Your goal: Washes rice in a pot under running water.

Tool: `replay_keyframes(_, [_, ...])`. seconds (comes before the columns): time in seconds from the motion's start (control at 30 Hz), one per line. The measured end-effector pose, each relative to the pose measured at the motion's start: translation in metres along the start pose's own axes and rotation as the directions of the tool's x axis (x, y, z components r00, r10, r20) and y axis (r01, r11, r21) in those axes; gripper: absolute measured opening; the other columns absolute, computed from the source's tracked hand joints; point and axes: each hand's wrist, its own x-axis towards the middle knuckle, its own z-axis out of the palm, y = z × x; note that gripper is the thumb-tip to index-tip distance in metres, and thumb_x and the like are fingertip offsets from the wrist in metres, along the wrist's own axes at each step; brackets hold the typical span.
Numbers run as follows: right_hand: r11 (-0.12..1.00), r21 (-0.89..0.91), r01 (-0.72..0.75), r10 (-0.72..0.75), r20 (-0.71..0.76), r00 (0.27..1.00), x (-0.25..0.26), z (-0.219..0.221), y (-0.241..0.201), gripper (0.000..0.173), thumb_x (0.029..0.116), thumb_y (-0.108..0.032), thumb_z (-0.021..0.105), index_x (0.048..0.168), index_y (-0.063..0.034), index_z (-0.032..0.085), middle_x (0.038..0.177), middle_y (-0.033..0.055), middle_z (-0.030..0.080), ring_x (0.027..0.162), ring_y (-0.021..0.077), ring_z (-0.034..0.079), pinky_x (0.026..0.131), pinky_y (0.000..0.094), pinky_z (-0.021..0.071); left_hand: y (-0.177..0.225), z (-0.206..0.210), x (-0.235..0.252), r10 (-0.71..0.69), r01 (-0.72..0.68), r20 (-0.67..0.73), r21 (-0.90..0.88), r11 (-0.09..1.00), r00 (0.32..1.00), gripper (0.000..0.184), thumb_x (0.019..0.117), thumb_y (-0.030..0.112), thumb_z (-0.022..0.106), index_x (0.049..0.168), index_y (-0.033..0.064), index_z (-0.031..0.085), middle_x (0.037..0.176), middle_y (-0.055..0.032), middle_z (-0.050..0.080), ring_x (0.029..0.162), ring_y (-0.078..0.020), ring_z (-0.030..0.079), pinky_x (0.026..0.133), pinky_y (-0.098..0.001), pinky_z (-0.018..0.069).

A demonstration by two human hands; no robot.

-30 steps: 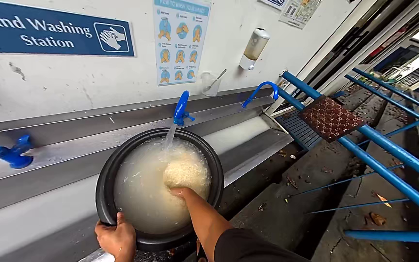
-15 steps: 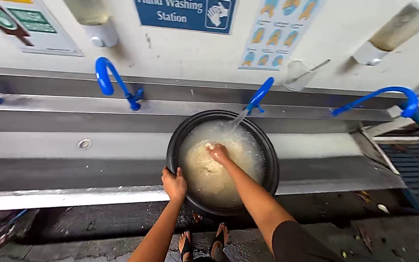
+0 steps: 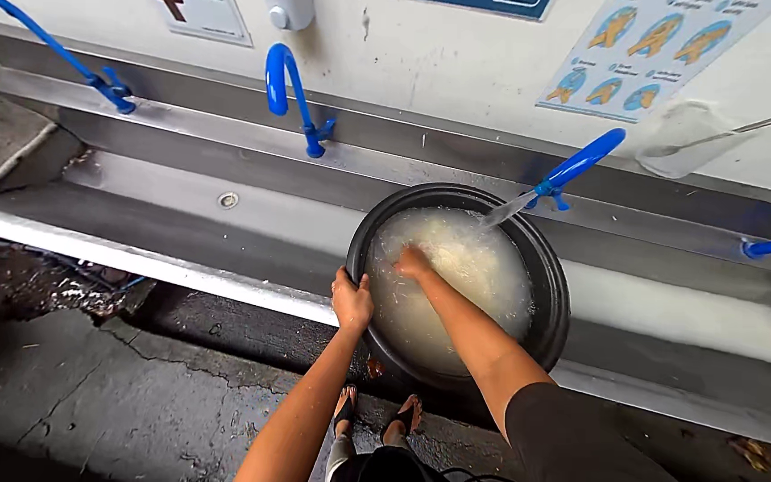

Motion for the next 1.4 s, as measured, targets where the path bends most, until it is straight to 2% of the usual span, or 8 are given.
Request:
replay_keyframes(0.17, [0.973, -0.182, 0.138, -0.109, 0.159, 0.981, -0.039, 0.034, 0.011, 0.061, 0.0994, -0.010, 0.061, 0.153, 0.0094, 0.039, 0.157, 0.0314, 0.041, 0.145, 0.0460, 0.041, 0.119, 0.0603, 0.0323, 0.000, 0.000, 0.000, 0.004, -0.004, -0.006, 0.024, 1.000, 1.000, 0.049, 0.1021, 0.026, 0.064, 0.143, 0.0013, 0.053, 0.128, -0.0239, 0.065, 0.122, -0.0370, 0.062, 0.105, -0.0557, 0.0475])
replay_keyframes(0.33, [0.997, -0.010, 0.079, -0.077, 0.144, 0.987, -0.082, 0.050, 0.045, 0.049, 0.1137, -0.017, 0.031, 0.155, 0.0096, 0.035, 0.157, 0.0319, 0.040, 0.150, 0.0438, 0.036, 0.124, 0.0554, 0.0258, 0.000, -0.001, -0.002, 0.012, -0.012, -0.006, 0.026, 1.000, 1.000, 0.048, 0.1017, 0.026, 0.064, 0.142, 0.0020, 0.053, 0.124, -0.0245, 0.066, 0.121, -0.0400, 0.062, 0.103, -0.0602, 0.0460])
replay_keyframes(0.47, [0.953, -0.112, 0.280, -0.260, 0.167, 0.951, -0.091, 0.056, 0.067, 0.045, 0.1103, -0.011, 0.038, 0.149, 0.0103, 0.045, 0.155, 0.0293, 0.046, 0.148, 0.0412, 0.040, 0.124, 0.0536, 0.0272, 0.000, 0.000, -0.001, 0.008, -0.008, -0.017, 0.039, 0.999, 1.000, 0.048, 0.1020, 0.027, 0.064, 0.142, 0.0022, 0.053, 0.124, -0.0252, 0.066, 0.120, -0.0411, 0.062, 0.102, -0.0608, 0.0466])
replay_keyframes(0.57, [0.883, -0.298, 0.363, -0.311, 0.208, 0.927, -0.099, 0.057, 0.076, 0.031, 0.1042, -0.001, 0.046, 0.126, 0.0127, 0.063, 0.134, 0.0329, 0.061, 0.133, 0.0468, 0.054, 0.115, 0.0601, 0.0375, 0.000, 0.001, -0.001, 0.003, -0.002, -0.026, 0.057, 0.998, 1.000, 0.048, 0.1026, 0.027, 0.063, 0.143, 0.0031, 0.053, 0.125, -0.0249, 0.066, 0.121, -0.0414, 0.062, 0.103, -0.0618, 0.0459])
replay_keyframes(0.77, [0.854, -0.436, 0.284, -0.212, 0.208, 0.955, -0.101, 0.052, 0.074, 0.041, 0.0979, -0.029, 0.061, 0.107, 0.0101, 0.069, 0.119, 0.0301, 0.068, 0.120, 0.0460, 0.061, 0.101, 0.0629, 0.0450, 0.001, 0.000, -0.001, 0.005, -0.004, -0.015, 0.105, 0.994, 1.000, 0.049, 0.1038, 0.030, 0.060, 0.145, 0.0048, 0.052, 0.131, -0.0214, 0.065, 0.128, -0.0368, 0.059, 0.109, -0.0594, 0.0415])
replay_keyframes(1.0, [0.910, -0.401, 0.103, 0.070, 0.395, 0.916, -0.068, 0.034, 0.052, 0.046, 0.1068, -0.016, 0.052, 0.142, 0.0134, 0.050, 0.154, 0.0323, 0.044, 0.148, 0.0459, 0.037, 0.121, 0.0609, 0.0280, -0.001, 0.001, 0.000, 0.010, -0.009, -0.013, 0.058, 0.998, 1.000, 0.052, 0.1029, 0.027, 0.061, 0.147, 0.0018, 0.050, 0.133, -0.0228, 0.064, 0.128, -0.0370, 0.059, 0.108, -0.0568, 0.0439])
replay_keyframes(1.27, [0.973, -0.217, -0.073, 0.078, 0.015, 0.997, -0.020, -0.029, 0.060, 0.049, 0.1079, -0.023, 0.052, 0.146, 0.0068, 0.051, 0.154, 0.0277, 0.047, 0.149, 0.0423, 0.039, 0.123, 0.0567, 0.0277, -0.004, 0.001, 0.001, 0.015, -0.014, -0.031, 0.017, 1.000, 0.999, 0.051, 0.1012, 0.024, 0.064, 0.145, 0.0014, 0.052, 0.129, -0.0220, 0.065, 0.123, -0.0354, 0.062, 0.106, -0.0550, 0.0466])
replay_keyframes(1.4, [0.944, -0.211, -0.255, 0.250, -0.051, 0.967, -0.015, -0.052, 0.086, 0.048, 0.1120, -0.015, 0.038, 0.154, 0.0086, 0.038, 0.163, 0.0276, 0.034, 0.155, 0.0399, 0.027, 0.126, 0.0526, 0.0203, -0.007, 0.002, 0.000, 0.024, -0.025, -0.037, -0.048, 0.999, 0.999, 0.050, 0.1003, 0.021, 0.064, 0.144, -0.0011, 0.052, 0.128, -0.0232, 0.065, 0.122, -0.0348, 0.062, 0.106, -0.0525, 0.0482])
